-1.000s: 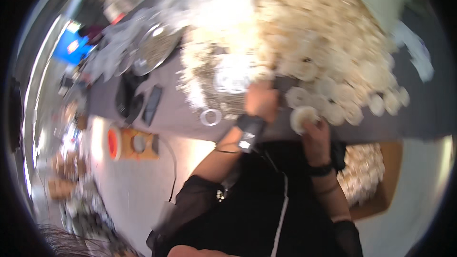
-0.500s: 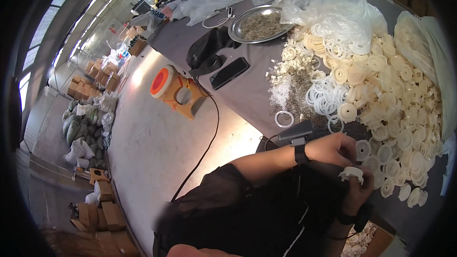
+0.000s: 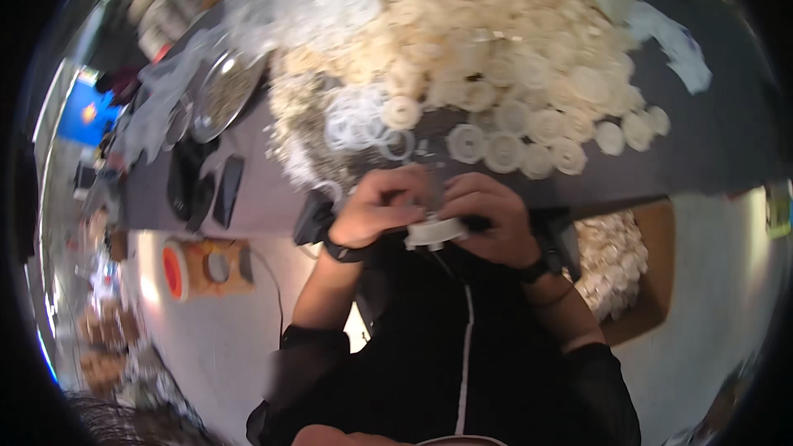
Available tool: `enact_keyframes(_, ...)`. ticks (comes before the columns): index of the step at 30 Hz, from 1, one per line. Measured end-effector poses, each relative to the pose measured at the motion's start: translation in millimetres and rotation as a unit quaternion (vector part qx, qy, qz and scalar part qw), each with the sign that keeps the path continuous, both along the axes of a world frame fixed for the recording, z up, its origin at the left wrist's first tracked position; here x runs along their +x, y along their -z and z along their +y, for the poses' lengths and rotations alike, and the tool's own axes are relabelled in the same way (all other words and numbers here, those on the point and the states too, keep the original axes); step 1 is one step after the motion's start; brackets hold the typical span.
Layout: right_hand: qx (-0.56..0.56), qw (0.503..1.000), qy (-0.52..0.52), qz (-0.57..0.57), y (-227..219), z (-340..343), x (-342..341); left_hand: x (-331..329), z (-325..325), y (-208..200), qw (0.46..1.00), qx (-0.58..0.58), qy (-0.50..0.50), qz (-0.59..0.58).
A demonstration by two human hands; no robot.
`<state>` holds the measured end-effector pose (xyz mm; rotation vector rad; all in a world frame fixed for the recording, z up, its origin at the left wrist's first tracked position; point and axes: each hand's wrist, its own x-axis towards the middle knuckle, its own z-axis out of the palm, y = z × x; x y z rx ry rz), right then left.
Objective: The person sorts and assembles white plastic ring components by hand at a workstation.
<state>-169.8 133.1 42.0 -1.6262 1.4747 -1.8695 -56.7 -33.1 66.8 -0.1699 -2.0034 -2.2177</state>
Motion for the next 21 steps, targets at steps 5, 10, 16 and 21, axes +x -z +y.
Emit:
enact_keyframes(5, -0.018, 0.994, 0.037, 0.102, -9, 6, 0, 0, 6, -2, 0.999, 0.004, -0.039, -0.033)
enact_keyframes(10, -0.017, 0.994, 0.036, 0.097, -10, 9, -2, -4, 9, -11, 0.998, -0.035, -0.041, -0.031)
enact_keyframes(16, -0.013, 0.997, 0.028, 0.065, -3, 10, -2, -5, 8, -17, 0.995, -0.091, -0.029, -0.026)
enact_keyframes(21, 0.007, 0.999, 0.036, 0.028, -5, 9, 5, 0, 4, -14, 0.994, -0.095, -0.031, -0.041)
